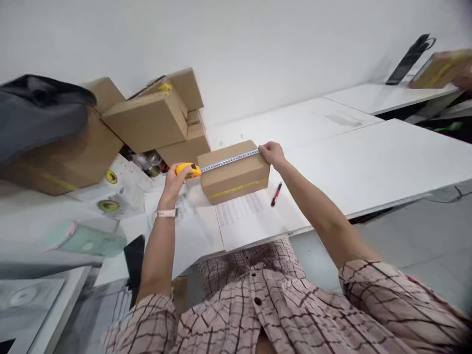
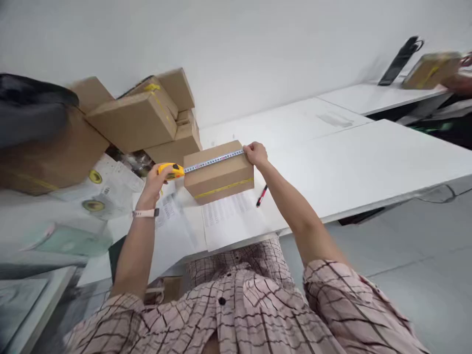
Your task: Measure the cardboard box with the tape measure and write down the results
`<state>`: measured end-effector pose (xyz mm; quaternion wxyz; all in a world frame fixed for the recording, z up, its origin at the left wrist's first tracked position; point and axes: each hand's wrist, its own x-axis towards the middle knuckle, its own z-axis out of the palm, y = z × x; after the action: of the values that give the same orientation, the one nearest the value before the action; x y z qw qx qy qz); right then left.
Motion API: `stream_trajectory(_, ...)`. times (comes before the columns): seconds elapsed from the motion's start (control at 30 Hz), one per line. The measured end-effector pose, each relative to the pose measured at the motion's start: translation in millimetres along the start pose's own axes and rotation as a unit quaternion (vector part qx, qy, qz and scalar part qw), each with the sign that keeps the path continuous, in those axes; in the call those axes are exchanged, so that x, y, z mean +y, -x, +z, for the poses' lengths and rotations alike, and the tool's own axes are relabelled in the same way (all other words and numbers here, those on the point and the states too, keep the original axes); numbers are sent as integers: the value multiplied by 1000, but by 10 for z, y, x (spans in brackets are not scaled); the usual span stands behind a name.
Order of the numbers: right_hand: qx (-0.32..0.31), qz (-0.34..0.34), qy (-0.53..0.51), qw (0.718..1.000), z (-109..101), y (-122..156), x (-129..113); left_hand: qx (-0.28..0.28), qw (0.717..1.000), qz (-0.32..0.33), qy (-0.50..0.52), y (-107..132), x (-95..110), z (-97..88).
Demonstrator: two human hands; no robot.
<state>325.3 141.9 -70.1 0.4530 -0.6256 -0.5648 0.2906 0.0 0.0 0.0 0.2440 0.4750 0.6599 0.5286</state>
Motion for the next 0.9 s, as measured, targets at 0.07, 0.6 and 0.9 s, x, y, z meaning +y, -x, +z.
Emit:
stream_trajectory(0.07,7,-65,-58,996,-77,-14,-84,-96,995,8,20,307,-7,-81)
stream_trajectory(0.6,-157,-198,189,949,730,-393,-616,-279,851,-252,366,1160,169,1217)
stream_trajectory(0.9,-151,-168,154,962,683,-338,-604,-267,865,-238,352,1160,187,1401)
